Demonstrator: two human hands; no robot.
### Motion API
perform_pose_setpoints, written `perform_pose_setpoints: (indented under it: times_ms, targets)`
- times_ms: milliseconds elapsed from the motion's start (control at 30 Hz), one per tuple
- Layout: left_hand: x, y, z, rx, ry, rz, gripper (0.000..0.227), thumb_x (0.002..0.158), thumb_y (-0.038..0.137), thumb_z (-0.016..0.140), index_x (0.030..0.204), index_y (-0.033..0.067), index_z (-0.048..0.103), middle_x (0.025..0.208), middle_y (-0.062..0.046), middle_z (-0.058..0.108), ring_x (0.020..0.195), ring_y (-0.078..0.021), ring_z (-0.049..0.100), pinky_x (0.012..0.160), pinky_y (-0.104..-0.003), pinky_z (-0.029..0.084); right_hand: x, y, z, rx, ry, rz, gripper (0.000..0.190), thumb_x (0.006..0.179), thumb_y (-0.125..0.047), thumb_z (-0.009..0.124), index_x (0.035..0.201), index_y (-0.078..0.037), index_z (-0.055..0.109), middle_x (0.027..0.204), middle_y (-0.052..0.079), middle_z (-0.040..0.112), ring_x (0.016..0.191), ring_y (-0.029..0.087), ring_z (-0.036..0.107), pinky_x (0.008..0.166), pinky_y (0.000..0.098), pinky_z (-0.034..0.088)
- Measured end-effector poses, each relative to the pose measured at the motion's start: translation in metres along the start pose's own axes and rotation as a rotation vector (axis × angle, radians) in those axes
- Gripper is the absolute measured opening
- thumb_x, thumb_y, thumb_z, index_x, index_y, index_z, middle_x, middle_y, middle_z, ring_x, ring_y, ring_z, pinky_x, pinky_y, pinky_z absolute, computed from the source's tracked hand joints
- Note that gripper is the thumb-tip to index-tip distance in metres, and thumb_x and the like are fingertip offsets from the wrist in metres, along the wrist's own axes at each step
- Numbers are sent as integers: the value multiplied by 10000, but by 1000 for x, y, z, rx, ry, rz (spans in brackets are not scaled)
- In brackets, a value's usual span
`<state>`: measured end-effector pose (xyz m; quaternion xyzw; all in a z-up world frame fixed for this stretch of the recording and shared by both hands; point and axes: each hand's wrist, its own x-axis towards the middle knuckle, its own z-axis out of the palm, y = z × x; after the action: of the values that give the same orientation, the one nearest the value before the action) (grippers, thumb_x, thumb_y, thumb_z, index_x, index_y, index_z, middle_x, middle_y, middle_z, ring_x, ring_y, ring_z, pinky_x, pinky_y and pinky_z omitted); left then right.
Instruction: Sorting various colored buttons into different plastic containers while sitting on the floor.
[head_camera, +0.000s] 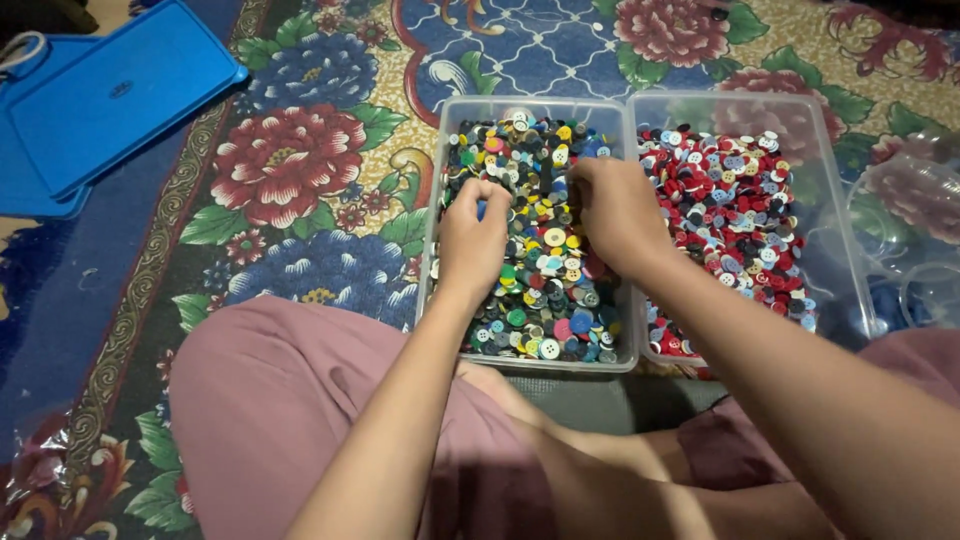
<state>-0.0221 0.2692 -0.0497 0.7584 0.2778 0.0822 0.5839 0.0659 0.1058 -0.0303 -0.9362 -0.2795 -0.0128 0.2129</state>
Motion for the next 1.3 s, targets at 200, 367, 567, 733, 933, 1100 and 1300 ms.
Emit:
perform_pose_setpoints:
  times_ms: [200, 367, 567, 733, 933, 1100, 1300]
  targets:
    - [-11, 8, -3, -19, 1, 40, 232, 907, 385, 559, 972, 217, 704, 772, -55, 693, 834, -227, 677, 795, -364, 538, -25, -1, 3, 271, 332, 99, 257, 979, -29, 587, 1195, -56, 723, 1014, 192, 707, 1039, 429, 677, 961, 551, 499]
    - [-34, 24, -11, 1, -20, 218, 248, 958, 359, 521, 903, 155, 651, 710, -88, 648, 800, -267, 668, 807, -431, 529, -38, 0, 2, 592, 332, 269, 197, 1012, -47, 592, 1147, -43, 737, 998, 173, 707, 819, 306, 770, 674, 351, 627]
    - [-43, 21, -11, 32, -20, 356, 358, 1071, 324, 401, 966, 105, 663, 873, -197, 723, 951, -419, 691, 855, -513, 536, -11, 2, 8, 1232, 271, 548, 341, 1030, -149, 576, 1294, 67, 577, 1069, 147, 641, 858, 191, 757, 738, 234, 672]
    - [-36, 16, -7, 53, 30, 421, 312, 1080, 228, 375, 1036, 91, 653, 862, -206, 702, 951, -442, 681, 845, -529, 531, 24, 14, -5, 1128, 224, 759, 299, 1064, -233, 424, 1251, -112, 623, 759, -64, 452, 582, 61, 479, 487, 191, 505]
    - [-38, 30, -11, 95, 88, 480, 314, 1086, 250, 405, 1004, 81, 658, 932, -191, 684, 987, -418, 678, 851, -509, 544, 56, 50, 9, -230, 65, 330, 233, 929, -372, 713, 1132, -482, 750, 959, 31, 770, 1006, 355, 733, 825, 509, 593]
    - [-28, 39, -10, 379, 18, 505, 388, 1078, 384, 420, 1003, 182, 741, 847, -27, 663, 872, -248, 655, 804, -392, 546, 63, 53, 10, -254, -87, 305, 204, 911, -308, 710, 1066, -392, 811, 927, 112, 775, 965, 393, 738, 802, 499, 608]
    - [51, 36, 58, 735, 90, 599, 151, 899, 260, 676, 929, 311, 815, 878, -61, 576, 954, -328, 587, 826, -481, 551, 54, 41, 10, -646, 125, 19, 200, 858, -423, 740, 881, -249, 837, 826, 53, 692, 869, 278, 686, 693, 400, 603]
